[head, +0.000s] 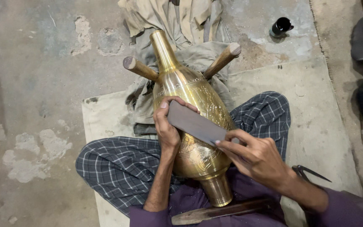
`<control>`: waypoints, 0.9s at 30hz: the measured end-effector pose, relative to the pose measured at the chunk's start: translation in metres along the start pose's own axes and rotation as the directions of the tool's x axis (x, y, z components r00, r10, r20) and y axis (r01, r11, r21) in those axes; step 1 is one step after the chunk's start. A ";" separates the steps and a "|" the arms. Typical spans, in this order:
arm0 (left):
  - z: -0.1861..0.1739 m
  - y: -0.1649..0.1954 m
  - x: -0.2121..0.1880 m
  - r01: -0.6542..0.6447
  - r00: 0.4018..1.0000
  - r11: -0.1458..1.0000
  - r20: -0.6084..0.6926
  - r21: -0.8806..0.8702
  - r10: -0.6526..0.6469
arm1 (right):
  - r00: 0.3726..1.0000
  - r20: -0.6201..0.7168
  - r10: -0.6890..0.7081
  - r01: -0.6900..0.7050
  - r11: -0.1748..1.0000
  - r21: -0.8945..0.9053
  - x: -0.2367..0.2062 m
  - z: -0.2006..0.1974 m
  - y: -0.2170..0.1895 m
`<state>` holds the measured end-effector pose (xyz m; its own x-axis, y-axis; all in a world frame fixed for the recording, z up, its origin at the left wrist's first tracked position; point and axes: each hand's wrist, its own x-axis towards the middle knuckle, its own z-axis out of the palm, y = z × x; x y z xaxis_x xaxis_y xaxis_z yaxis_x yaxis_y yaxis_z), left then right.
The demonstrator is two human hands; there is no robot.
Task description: The person sits cross-legged on the floor with a large brass vessel on their lap and decorates its surface, holding a small chisel against the metal and striking it with a wooden mallet to cut an ornamental pattern. Near the end they set the mallet aside and work over the engraved area with a flat abrasive tool by hand.
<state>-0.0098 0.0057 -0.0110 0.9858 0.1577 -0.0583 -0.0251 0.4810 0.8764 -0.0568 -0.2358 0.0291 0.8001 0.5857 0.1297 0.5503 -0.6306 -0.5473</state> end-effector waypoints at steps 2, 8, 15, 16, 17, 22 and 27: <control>0.001 0.000 0.000 0.007 1.000 1.000 0.013 0.023 -0.008 | 0.998 -0.049 -0.024 0.025 1.000 0.012 -0.011 -0.009 -0.002; 0.000 -0.001 -0.001 -0.026 0.999 0.997 0.031 0.076 0.023 | 0.997 -0.058 0.043 -0.043 0.999 0.001 -0.027 -0.009 0.003; 0.001 0.000 0.000 0.012 1.000 1.000 0.002 0.003 -0.012 | 0.999 -0.007 0.035 -0.035 0.999 -0.007 -0.018 0.003 0.013; 0.001 0.000 0.002 -0.008 1.000 0.999 0.014 0.042 0.008 | 0.998 -0.031 0.049 -0.049 0.999 0.001 -0.028 -0.004 0.009; 0.001 0.000 0.001 -0.024 1.000 0.997 0.020 0.079 0.023 | 0.997 -0.046 0.064 -0.064 0.998 0.013 -0.034 -0.007 0.007; 0.000 -0.001 0.002 -0.016 1.000 0.998 0.016 0.060 0.015 | 0.998 -0.030 0.050 -0.050 0.999 0.009 -0.021 0.000 0.006; 0.001 0.001 0.002 0.006 1.000 0.997 -0.009 0.077 -0.005 | 1.000 -0.011 0.004 -0.004 1.000 -0.005 -0.003 -0.001 0.003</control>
<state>-0.0073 0.0059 -0.0100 0.9843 0.1631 -0.0669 -0.0067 0.4140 0.9103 -0.0574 -0.2403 0.0280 0.8048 0.5774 0.1371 0.5486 -0.6355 -0.5433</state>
